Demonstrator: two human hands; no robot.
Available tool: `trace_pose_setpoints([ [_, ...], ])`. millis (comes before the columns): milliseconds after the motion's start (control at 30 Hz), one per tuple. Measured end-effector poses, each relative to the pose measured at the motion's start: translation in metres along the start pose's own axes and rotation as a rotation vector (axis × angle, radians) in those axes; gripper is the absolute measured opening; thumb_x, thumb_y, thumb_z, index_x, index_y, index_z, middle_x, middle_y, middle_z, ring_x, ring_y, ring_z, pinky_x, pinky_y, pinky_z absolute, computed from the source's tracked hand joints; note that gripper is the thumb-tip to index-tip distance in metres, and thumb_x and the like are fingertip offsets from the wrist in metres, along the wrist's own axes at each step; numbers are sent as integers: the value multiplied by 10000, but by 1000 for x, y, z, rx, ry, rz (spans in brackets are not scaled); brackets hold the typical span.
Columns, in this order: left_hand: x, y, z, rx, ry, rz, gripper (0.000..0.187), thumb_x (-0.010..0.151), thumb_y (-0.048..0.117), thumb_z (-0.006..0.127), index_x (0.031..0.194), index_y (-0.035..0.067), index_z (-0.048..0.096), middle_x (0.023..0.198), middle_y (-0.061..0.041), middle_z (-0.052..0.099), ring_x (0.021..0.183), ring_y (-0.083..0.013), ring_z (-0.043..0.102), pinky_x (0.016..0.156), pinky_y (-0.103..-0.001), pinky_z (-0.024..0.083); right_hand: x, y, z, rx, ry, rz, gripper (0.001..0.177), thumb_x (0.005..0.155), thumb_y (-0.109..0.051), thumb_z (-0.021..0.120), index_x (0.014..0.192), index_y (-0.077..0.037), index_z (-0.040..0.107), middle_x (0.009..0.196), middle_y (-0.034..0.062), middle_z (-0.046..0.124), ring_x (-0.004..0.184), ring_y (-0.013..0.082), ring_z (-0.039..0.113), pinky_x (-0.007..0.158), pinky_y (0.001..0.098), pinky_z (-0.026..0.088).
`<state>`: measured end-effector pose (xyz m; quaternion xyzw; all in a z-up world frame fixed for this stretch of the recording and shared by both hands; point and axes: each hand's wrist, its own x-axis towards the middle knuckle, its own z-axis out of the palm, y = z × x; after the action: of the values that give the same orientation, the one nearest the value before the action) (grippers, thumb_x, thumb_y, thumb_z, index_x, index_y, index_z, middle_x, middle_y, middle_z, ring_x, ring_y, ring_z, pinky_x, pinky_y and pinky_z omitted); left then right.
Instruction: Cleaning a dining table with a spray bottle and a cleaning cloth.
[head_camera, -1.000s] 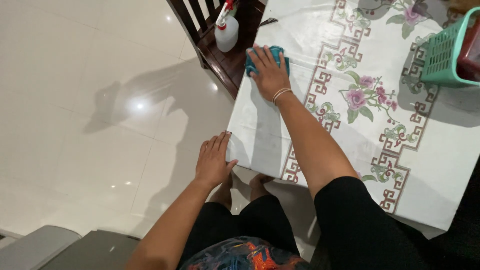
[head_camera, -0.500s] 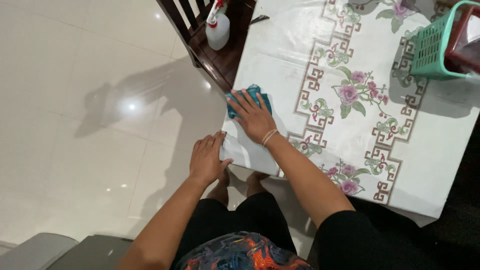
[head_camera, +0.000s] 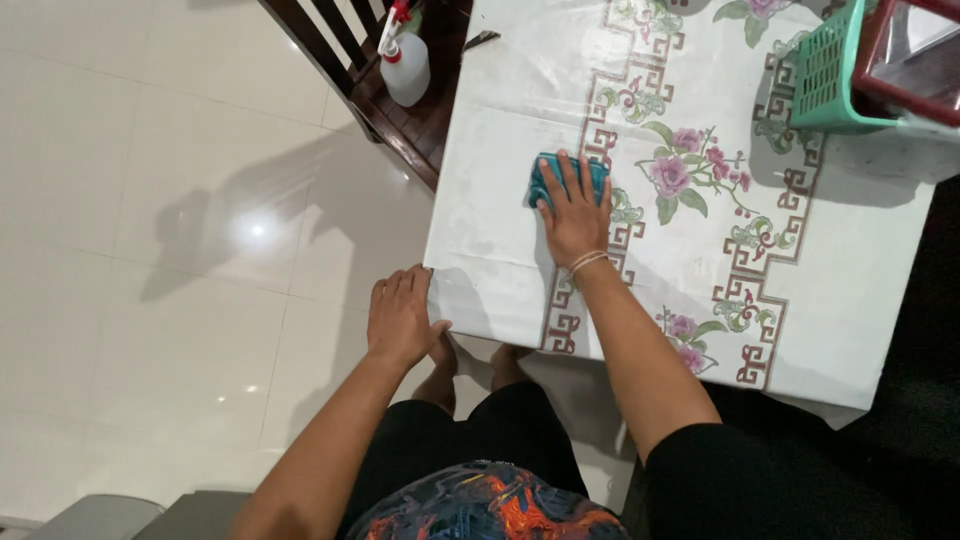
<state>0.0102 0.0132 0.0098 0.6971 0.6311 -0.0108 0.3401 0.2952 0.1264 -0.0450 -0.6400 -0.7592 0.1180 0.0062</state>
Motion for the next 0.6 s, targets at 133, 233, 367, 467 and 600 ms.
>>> trace_pose_setpoints([
  [133,5,2,6,70,-25,-18,886,698,356,904,1393,50,448,1469,-159,496,1394,-345,415,1158,-519,284,17,-46,10,1,-17,-88,617,1058,-325,517,1633,-318,293,1722,-1,205,1577,316,178,1247,599,86],
  [233,8,10,-2,148,-65,-37,913,695,379,905,1406,56,432,1520,-164,440,1423,-352,390,1167,-529,283,26,-86,9,16,-55,-221,624,1051,-313,519,1632,-316,292,1721,-6,200,1581,306,181,1254,589,95],
  [367,15,24,-15,330,-118,-25,1080,685,444,907,1509,56,326,1620,-211,269,1476,-394,287,1171,-554,254,52,-113,9,10,-91,-280,622,1039,-316,543,1616,-329,309,1716,-12,204,1584,288,186,1255,590,117],
  [467,23,30,-18,437,-133,49,1125,693,453,900,1552,76,279,1648,-201,206,1505,-381,238,1168,-558,247,77,-107,21,16,-54,-243,607,1035,-329,550,1595,-330,317,1698,-3,202,1564,290,182,1238,604,113],
  [600,28,30,-11,486,-104,93,1144,682,455,905,1576,90,291,1662,-189,216,1507,-376,253,1191,-555,241,92,-93,10,25,-16,-189,603,1041,-332,546,1598,-330,314,1696,-2,204,1561,286,183,1241,603,111],
])
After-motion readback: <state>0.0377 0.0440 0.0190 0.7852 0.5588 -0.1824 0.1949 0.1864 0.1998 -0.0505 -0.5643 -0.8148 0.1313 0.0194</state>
